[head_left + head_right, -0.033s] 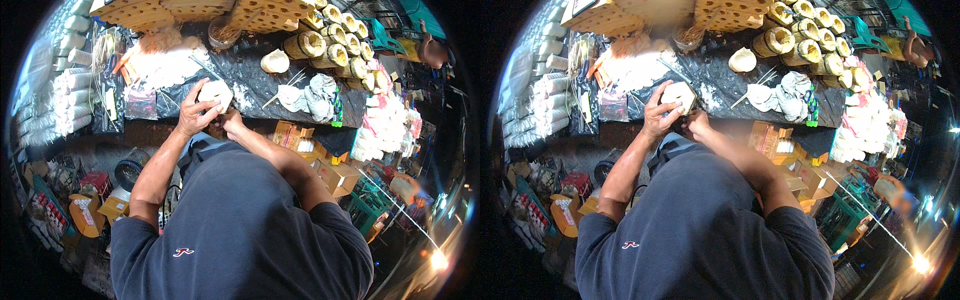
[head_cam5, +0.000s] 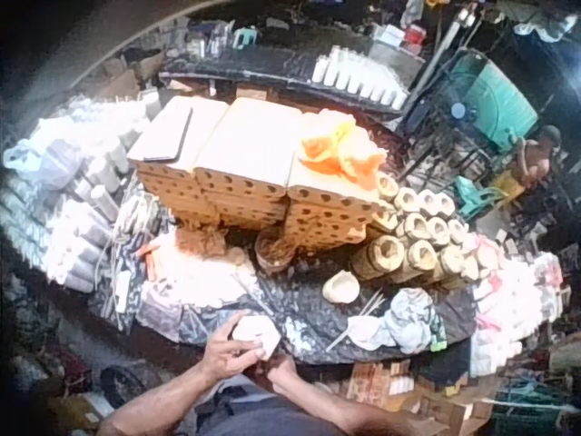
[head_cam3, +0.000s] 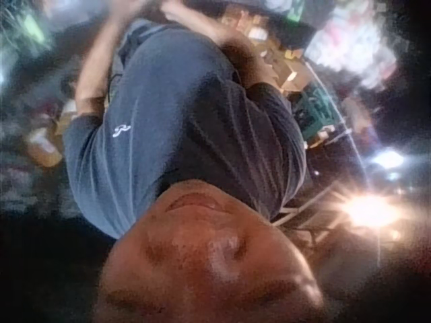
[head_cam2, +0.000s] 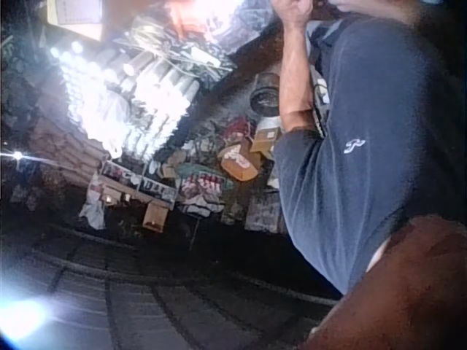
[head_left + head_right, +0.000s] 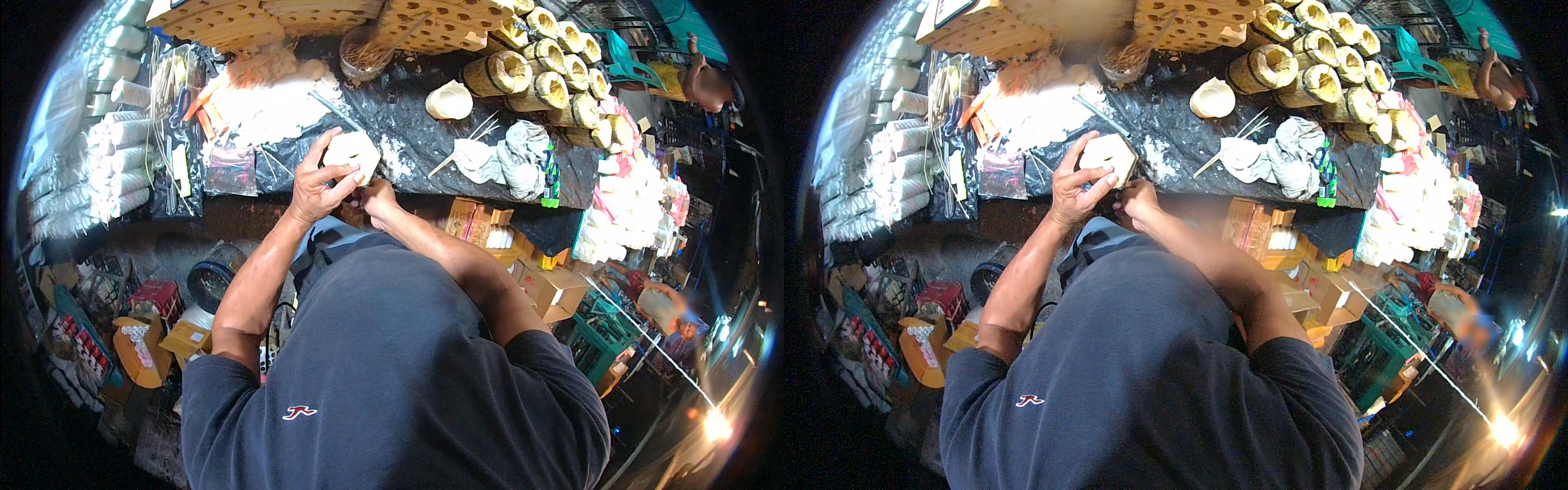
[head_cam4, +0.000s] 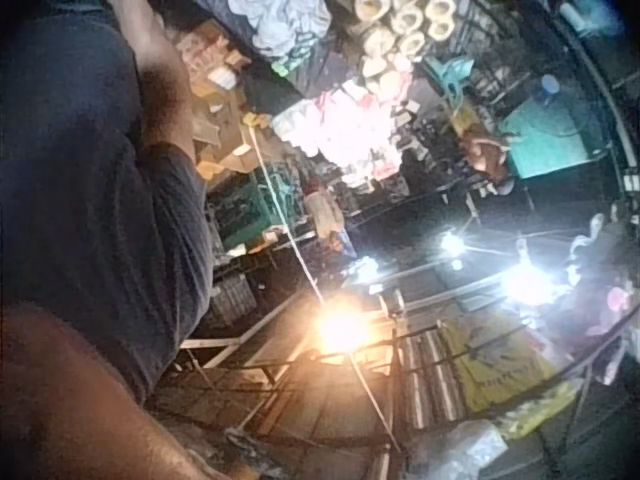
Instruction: The person assembles small cylindrical craft items by inserting sticks into hollowed centers, then securing them with rubber bands. The person repeatedly picks up items, inserts sticks, and places rubber bands around them, stacking finished units on the table.
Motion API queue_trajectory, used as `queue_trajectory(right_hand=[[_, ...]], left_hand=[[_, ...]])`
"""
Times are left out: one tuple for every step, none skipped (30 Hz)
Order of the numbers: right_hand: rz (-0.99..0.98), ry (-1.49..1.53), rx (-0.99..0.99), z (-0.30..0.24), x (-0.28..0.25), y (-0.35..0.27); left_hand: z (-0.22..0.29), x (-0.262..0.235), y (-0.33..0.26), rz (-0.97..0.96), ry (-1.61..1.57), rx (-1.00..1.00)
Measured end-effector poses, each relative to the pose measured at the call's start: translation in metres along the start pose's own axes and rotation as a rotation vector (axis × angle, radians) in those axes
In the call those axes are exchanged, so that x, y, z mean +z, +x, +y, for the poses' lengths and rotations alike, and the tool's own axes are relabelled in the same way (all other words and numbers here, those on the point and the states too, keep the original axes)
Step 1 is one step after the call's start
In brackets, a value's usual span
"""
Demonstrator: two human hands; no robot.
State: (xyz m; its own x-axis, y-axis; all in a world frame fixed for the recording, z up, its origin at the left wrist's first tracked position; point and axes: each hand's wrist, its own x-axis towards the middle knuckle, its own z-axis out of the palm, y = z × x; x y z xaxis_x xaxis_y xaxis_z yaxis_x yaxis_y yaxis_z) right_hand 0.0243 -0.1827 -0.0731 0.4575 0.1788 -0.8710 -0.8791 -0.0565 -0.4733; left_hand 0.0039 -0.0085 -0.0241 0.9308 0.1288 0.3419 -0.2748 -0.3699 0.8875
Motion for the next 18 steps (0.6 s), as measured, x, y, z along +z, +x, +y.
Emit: queue_trajectory(right_hand=[[0.003, 0.002, -0.004, 0.001, 0.000, 0.000], [-0.008, -0.021, -0.012, -0.001, 0.000, -0.002], [-0.018, -0.043, -0.020, -0.002, 0.001, -0.005], [-0.027, -0.064, -0.028, -0.003, 0.003, -0.007], [-0.020, -0.085, 0.001, -0.003, 0.002, -0.002], [-0.012, -0.089, -0.003, -0.003, 0.000, 0.001], [-0.003, -0.094, -0.007, -0.003, -0.002, 0.005], [-0.009, -0.078, 0.009, -0.004, -0.002, 0.008], [-0.017, -0.107, 0.009, -0.004, -0.006, 0.008], [-0.024, -0.136, 0.009, -0.003, -0.011, 0.007], [-0.035, -0.164, 0.008, -0.004, -0.013, 0.004], [-0.046, -0.193, 0.007, -0.006, -0.015, 0.004], [-0.078, -0.169, 0.006, -0.010, -0.016, 0.006], [-0.106, -0.145, 0.010, -0.010, -0.020, 0.007], [-0.130, -0.115, 0.020, -0.006, -0.023, 0.006], [-0.142, -0.144, 0.018, -0.006, -0.025, 0.005], [-0.210, -0.211, 0.039, -0.006, -0.029, 0.005], [-0.207, -0.331, 0.057, -0.018, -0.028, -0.008]], left_hand=[[0.000, 0.001, -0.001, 0.005, -0.004, -0.009], [0.003, 0.005, -0.002, 0.041, -0.077, -0.093], [0.008, 0.009, -0.004, 0.075, -0.151, -0.178], [0.012, 0.012, -0.005, 0.108, -0.225, -0.262], [0.014, 0.017, -0.006, 0.130, -0.274, -0.330], [0.015, 0.020, -0.006, 0.151, -0.322, -0.398], [0.014, 0.023, -0.006, 0.170, -0.371, -0.466], [0.014, 0.019, -0.004, 0.082, -0.403, -0.531], [0.015, 0.018, -0.003, 0.056, -0.433, -0.553], [0.018, 0.016, -0.003, 0.028, -0.463, -0.575], [0.021, 0.013, -0.001, 0.002, -0.489, -0.595], [0.015, 0.014, -0.005, -0.008, -0.463, -0.629], [0.011, 0.008, -0.003, -0.066, -0.362, -0.650], [0.008, 0.002, -0.002, -0.125, -0.262, -0.672], [0.012, -0.003, -0.002, -0.192, -0.163, -0.698], [0.060, -0.013, 0.029, -0.243, -0.270, -1.027], [0.062, -0.012, 0.026, -0.220, -0.299, -1.013], [0.060, -0.011, 0.024, -0.197, -0.326, -0.997]])
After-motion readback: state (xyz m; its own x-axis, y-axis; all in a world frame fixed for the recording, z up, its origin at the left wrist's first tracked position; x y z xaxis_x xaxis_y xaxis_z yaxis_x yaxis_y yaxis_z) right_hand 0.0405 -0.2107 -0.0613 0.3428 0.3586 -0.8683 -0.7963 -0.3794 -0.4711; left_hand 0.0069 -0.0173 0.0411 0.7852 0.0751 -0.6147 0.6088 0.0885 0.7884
